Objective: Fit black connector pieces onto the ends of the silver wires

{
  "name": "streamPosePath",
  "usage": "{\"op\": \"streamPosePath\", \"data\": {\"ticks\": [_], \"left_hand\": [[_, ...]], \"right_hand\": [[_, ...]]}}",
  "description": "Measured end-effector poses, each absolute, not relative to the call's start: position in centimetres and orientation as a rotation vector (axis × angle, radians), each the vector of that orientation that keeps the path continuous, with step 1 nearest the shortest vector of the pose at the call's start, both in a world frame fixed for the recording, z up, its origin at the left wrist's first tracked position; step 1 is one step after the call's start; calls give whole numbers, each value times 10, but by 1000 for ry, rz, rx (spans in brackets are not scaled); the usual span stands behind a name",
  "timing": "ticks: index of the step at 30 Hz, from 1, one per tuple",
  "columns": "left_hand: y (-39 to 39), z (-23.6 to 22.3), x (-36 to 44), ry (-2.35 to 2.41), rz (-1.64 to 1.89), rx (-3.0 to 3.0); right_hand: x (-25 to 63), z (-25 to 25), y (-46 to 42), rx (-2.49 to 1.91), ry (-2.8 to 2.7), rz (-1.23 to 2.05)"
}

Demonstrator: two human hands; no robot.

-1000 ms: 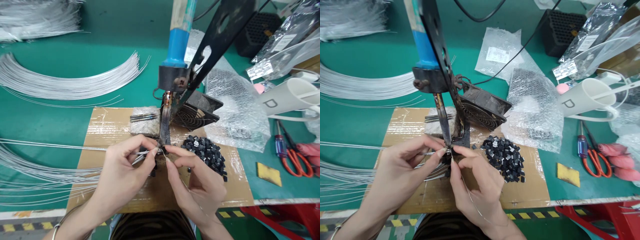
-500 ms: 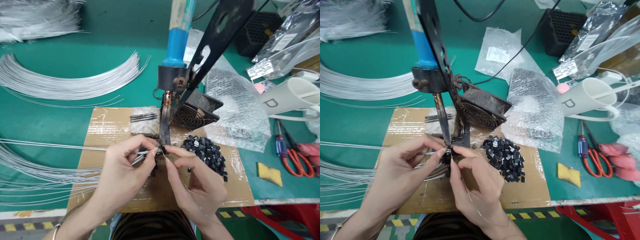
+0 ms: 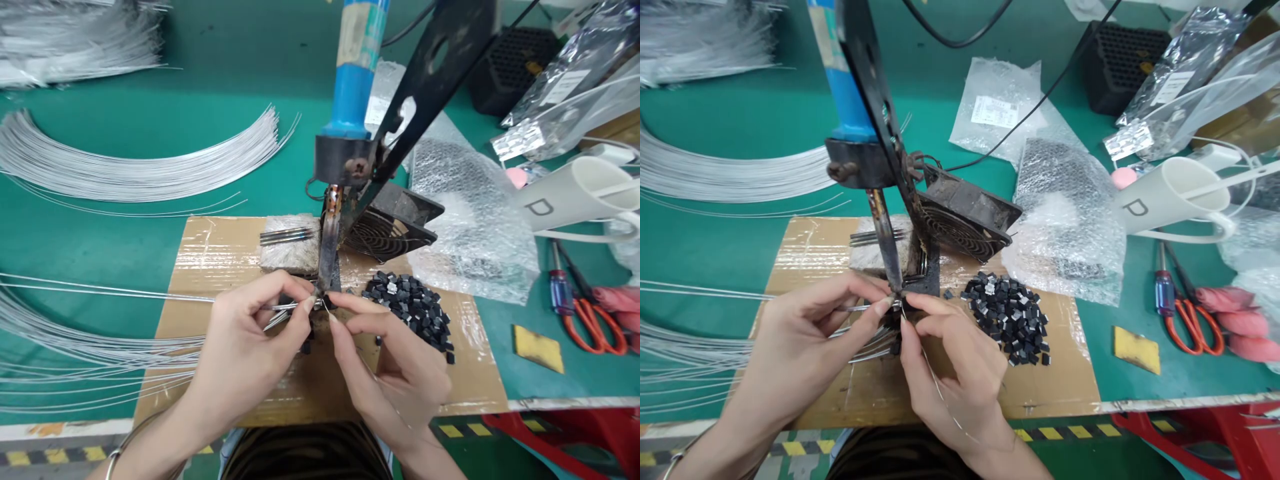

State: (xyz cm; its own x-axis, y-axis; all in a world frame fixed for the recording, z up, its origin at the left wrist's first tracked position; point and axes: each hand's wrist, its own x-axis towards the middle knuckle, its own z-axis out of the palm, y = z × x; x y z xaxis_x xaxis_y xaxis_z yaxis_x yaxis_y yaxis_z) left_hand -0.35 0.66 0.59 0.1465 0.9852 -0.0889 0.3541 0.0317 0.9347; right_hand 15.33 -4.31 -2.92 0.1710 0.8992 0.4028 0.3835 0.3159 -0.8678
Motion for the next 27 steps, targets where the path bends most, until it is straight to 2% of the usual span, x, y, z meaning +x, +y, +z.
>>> {"op": "streamPosePath", "data": {"ticks": [17,27], "left_hand": [[6,3,-5,1363,862,1482],[-1,-3,-10,1405,864,1608]], "right_hand": [[153,-31,-44,-1275,-1425,540],[162,-38,-48,-1316,-1259,654]]}}
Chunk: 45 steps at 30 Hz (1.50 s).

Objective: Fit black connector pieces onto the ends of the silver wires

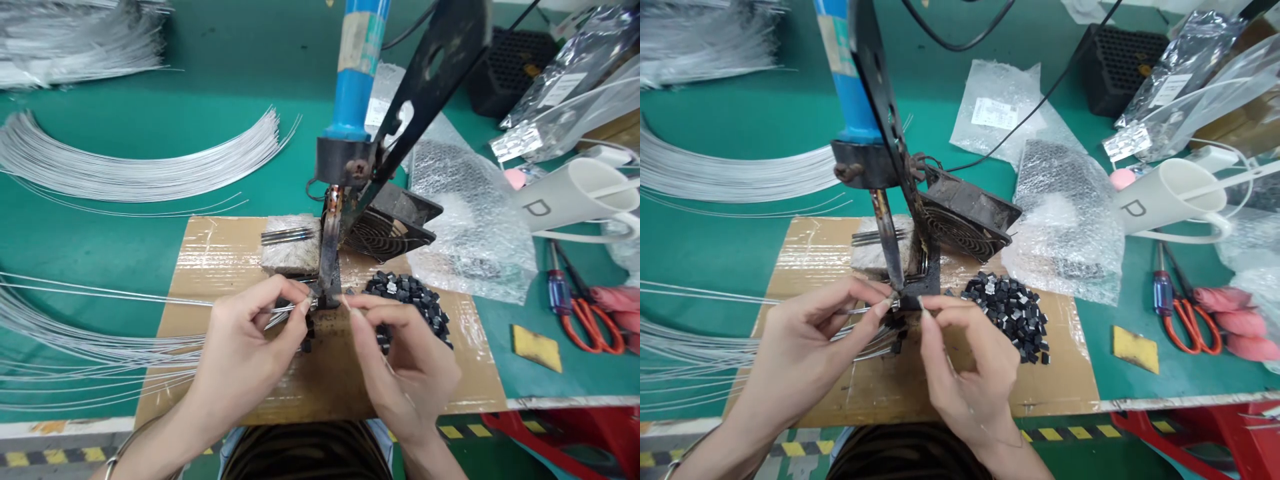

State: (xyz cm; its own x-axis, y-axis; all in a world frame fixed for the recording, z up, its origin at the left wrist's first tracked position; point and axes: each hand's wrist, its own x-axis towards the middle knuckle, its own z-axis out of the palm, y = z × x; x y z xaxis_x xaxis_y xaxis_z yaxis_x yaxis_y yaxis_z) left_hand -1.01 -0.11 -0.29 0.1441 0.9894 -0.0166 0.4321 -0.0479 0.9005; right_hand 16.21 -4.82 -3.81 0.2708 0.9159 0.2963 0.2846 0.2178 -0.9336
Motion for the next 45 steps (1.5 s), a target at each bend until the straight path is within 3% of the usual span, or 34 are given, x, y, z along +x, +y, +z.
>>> {"op": "streamPosePath", "data": {"ticks": [4,8,18,22,25,32,38,45], "left_hand": [[-16,-14,-19,1533,897,1972],[-28,-34,-26,1553,1055,2294],[-28,-36,-46,1671,1010,2305],[9,-27,-74,1802,1012,2416],[57,-31,-101,1991,770,2430],[141,-56,-126,1880,648,2386],[142,-60,-116,1806,903,2219],[114,-28,-100,1754,1136,1930]], "right_hand": [[183,-45,-52,-1516,-1034,532],[205,-49,-53,-1441,-964,417],[221,-62,-52,-1378,-906,340],[222,-66,-52,-1373,-908,369],[222,-66,-52,-1385,-881,406],[224,-67,-54,-1447,-902,398],[221,-63,-54,-1487,-908,388],[219,-57,-56,-1542,-979,384]]}}
